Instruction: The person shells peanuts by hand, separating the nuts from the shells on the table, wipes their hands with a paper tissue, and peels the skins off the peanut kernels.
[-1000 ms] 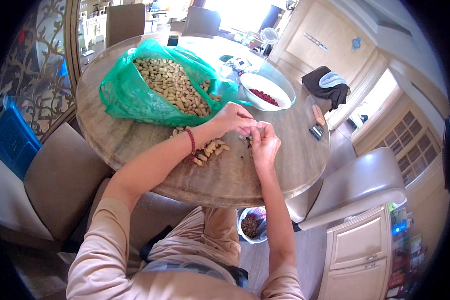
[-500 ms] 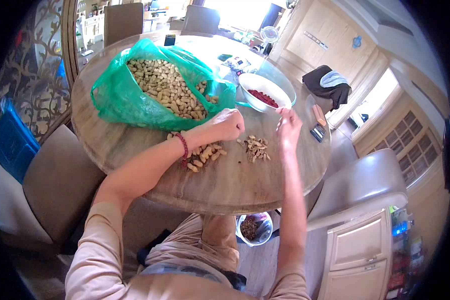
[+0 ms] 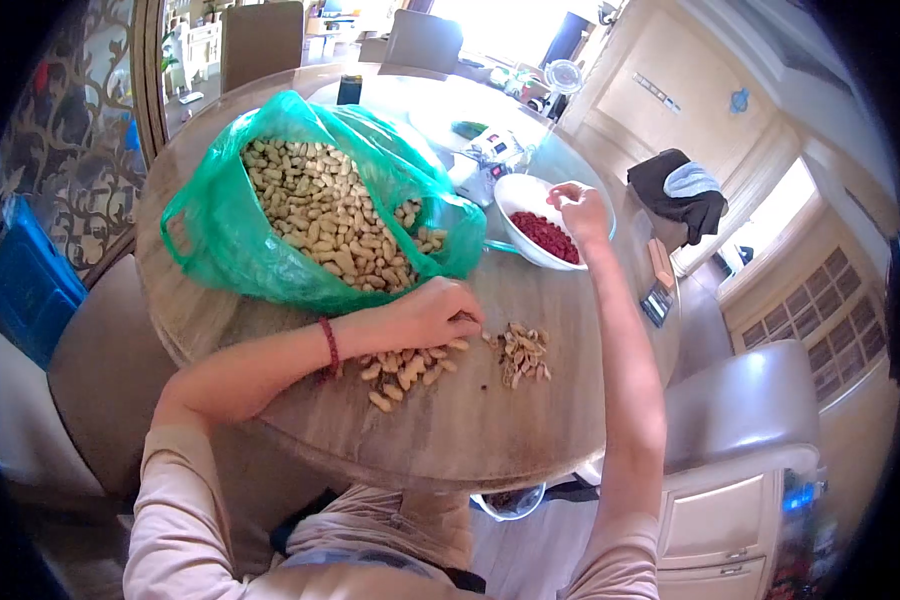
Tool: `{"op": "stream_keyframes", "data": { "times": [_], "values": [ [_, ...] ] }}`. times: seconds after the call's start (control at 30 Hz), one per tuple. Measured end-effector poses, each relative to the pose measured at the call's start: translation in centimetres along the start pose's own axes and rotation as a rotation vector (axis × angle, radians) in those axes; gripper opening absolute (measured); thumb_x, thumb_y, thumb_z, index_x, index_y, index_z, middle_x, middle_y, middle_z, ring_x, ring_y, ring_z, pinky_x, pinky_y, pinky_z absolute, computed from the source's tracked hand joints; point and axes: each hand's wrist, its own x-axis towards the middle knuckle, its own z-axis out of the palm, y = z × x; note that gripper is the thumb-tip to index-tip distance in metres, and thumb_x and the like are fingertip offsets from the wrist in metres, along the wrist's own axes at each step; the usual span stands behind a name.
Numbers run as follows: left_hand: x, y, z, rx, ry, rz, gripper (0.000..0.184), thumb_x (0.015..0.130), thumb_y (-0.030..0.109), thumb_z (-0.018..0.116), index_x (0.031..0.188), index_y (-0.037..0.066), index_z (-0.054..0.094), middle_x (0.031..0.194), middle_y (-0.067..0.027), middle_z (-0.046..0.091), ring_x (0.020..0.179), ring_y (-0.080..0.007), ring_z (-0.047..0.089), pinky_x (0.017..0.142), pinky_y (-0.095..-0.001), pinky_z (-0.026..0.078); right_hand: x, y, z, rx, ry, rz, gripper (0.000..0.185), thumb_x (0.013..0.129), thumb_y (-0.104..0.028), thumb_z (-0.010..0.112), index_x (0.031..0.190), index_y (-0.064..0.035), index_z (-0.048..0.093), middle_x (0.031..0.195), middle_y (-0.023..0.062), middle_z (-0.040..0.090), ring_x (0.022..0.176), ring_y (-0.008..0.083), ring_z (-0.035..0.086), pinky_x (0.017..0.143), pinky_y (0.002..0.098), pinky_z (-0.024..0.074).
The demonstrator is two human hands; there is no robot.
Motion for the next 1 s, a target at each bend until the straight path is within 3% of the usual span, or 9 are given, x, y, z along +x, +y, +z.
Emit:
{"op": "stream_keyframes", "data": {
  "times": [0.03, 0.13, 0.17, 0.33, 0.4, 0.43, 0.6, 0.77, 1.0],
  "values": [
    [-0.2, -0.2, 0.0, -0.038, 0.047, -0.023, 0.016, 0.075, 0.011, 0.065, 0.083, -0.003, 0.064, 0.081, -0.0159, 0.062, 0.074, -0.0293, 0.06, 0.066, -0.0345, 0.048, 0.6, -0.6, 0.5, -0.044, -0.001, -0.036, 0.014, 0.077, -0.011, 0.055, 0.082, -0.0086, 0.068, 0.078, 0.0118, 0.066, 0.077, 0.0252, 0.064, 0.073, 0.0322, 0.048],
    [-0.4, -0.7, -0.6, -0.05, 0.04, -0.024, 0.015, 0.076, 0.011, 0.064, 0.082, -0.003, 0.064, 0.082, -0.016, 0.062, 0.075, -0.0289, 0.06, 0.066, -0.0343, 0.048, 3.2, -2.9, 2.4, -0.218, -0.054, -0.115, 0.016, 0.08, -0.012, 0.056, 0.092, -0.0085, 0.066, 0.086, 0.0156, 0.065, 0.08, 0.0281, 0.063, 0.076, 0.0343, 0.0465],
    [-0.5, -0.7, -0.8, -0.047, 0.058, -0.008, 0.013, 0.075, 0.01, 0.063, 0.083, -0.001, 0.063, 0.084, -0.0154, 0.061, 0.076, -0.0293, 0.06, 0.066, -0.0351, 0.048, 4.5, -2.9, 3.4, -0.232, -0.072, -0.212, 0.017, 0.081, -0.011, 0.055, 0.094, -0.0118, 0.066, 0.09, 0.0176, 0.063, 0.086, 0.0339, 0.06, 0.078, 0.0373, 0.0457],
    [-0.9, -0.4, -0.5, 0.107, 0.082, 0.063, 0.013, 0.074, 0.011, 0.063, 0.084, 0.002, 0.061, 0.087, -0.0119, 0.059, 0.078, -0.0304, 0.058, 0.069, -0.0372, 0.048, 9.1, -2.6, 7.6, -0.355, -0.276, -0.344, 0.021, 0.082, -0.006, 0.049, 0.095, -0.0104, 0.065, 0.096, 0.0161, 0.062, 0.09, 0.033, 0.059, 0.082, 0.0369, 0.0456],
    [-1.0, -0.1, -0.5, 0.251, -0.019, 0.054, 0.015, 0.074, 0.014, 0.063, 0.085, 0.003, 0.061, 0.09, -0.0104, 0.057, 0.084, -0.0285, 0.057, 0.073, -0.0367, 0.048, 10.4, -2.7, 8.3, -0.367, -0.354, -0.374, 0.022, 0.081, -0.006, 0.049, 0.095, -0.0105, 0.065, 0.096, 0.0155, 0.063, 0.09, 0.0328, 0.059, 0.082, 0.0369, 0.0456],
    [-1.0, 0.4, -0.9, 0.312, -0.106, 0.079, 0.016, 0.074, 0.016, 0.062, 0.084, 0.004, 0.061, 0.092, -0.0097, 0.056, 0.087, -0.0267, 0.056, 0.076, -0.0363, 0.046, 10.5, -2.8, 8.5, -0.425, -0.399, -0.337, 0.022, 0.08, -0.007, 0.05, 0.096, -0.0109, 0.065, 0.096, 0.015, 0.063, 0.09, 0.0319, 0.059, 0.082, 0.0371, 0.0456],
    [-1.4, -0.3, 0.3, 0.281, -0.105, 0.047, 0.014, 0.074, 0.016, 0.062, 0.081, 0.004, 0.06, 0.09, -0.0087, 0.056, 0.087, -0.0256, 0.056, 0.078, -0.036, 0.045, 11.1, -1.6, 9.4, -0.57, -0.468, -0.332, 0.017, 0.077, -0.011, 0.054, 0.09, -0.0088, 0.064, 0.088, 0.0151, 0.063, 0.09, 0.0296, 0.06, 0.082, 0.0381, 0.0455],
    [-1.2, -0.4, 0.4, 0.264, -0.157, -0.047, 0.016, 0.073, 0.019, 0.063, 0.08, 0.005, 0.059, 0.091, -0.0078, 0.056, 0.088, -0.0246, 0.056, 0.078, -0.036, 0.045, 11.2, -2.8, 10.7, -0.651, -0.562, -0.226, 0.018, 0.072, -0.004, 0.058, 0.09, -0.0015, 0.061, 0.095, 0.0193, 0.061, 0.092, 0.0321, 0.059, 0.077, 0.0382, 0.0469],
    [-1.2, -0.4, 1.0, 0.367, -0.222, -0.044, 0.013, 0.071, 0.017, 0.063, 0.077, 0.006, 0.059, 0.089, -0.0073, 0.055, 0.088, -0.0251, 0.055, 0.077, -0.0362, 0.045, 10.6, -4.2, 10.5, -0.672, -0.633, -0.191, 0.02, 0.07, -0.003, 0.059, 0.09, 0.0015, 0.059, 0.094, 0.0191, 0.061, 0.089, 0.03, 0.06, 0.074, 0.038, 0.0482]
  ]
}}
